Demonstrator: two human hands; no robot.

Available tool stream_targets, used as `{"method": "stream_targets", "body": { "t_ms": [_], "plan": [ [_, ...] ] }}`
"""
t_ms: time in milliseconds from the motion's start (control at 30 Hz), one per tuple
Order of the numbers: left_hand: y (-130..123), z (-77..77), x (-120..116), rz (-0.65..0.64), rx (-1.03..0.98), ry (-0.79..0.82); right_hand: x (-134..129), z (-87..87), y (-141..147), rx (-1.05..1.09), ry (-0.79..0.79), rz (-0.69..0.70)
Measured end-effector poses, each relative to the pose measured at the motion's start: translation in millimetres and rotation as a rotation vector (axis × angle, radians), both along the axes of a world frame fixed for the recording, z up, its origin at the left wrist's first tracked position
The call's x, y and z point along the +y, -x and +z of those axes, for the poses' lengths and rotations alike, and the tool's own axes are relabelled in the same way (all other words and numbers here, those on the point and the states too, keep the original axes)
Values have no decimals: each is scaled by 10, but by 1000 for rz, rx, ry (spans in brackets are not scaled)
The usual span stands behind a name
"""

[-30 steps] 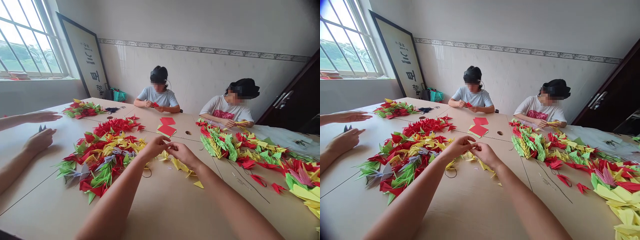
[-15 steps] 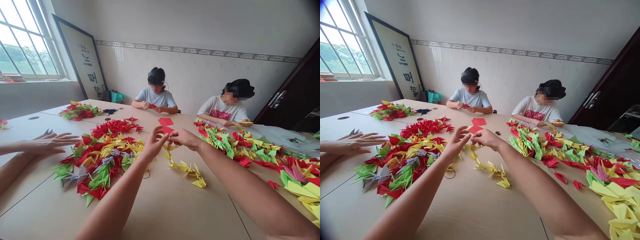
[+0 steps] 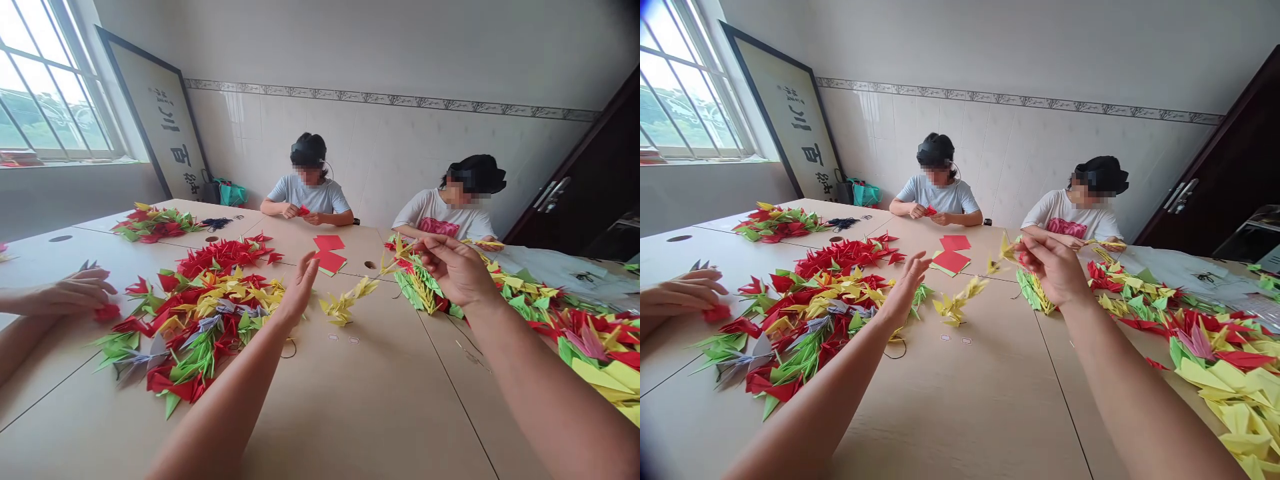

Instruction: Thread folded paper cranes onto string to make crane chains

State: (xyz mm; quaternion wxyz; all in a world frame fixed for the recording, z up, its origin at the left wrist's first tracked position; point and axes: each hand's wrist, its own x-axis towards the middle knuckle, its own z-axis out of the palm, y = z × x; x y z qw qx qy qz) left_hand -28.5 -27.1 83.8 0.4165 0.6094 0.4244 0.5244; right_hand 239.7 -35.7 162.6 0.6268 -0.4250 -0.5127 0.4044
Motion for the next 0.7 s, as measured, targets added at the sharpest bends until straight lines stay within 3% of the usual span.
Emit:
{"method": "stream_targets", "body": {
  "t_ms": [133,233,333,533,700],
  "plan": [
    [-230,-316,-53,-99,278,-47,-238,-446,-444,84,104,-114],
    [-471,-631,-33,-181,584,-116,-402,-616,-587,76,177,-97],
    [-683,-793,23,-195,723,-132,-516,-570,-589,36,209,-46],
    [-1006,-816,135,-206,749,-138,-616,-303,-477,69,188,34],
    [-1016,-864,236,-187,730,-118,-640,-412,-573,77,167,20]
  ]
}}
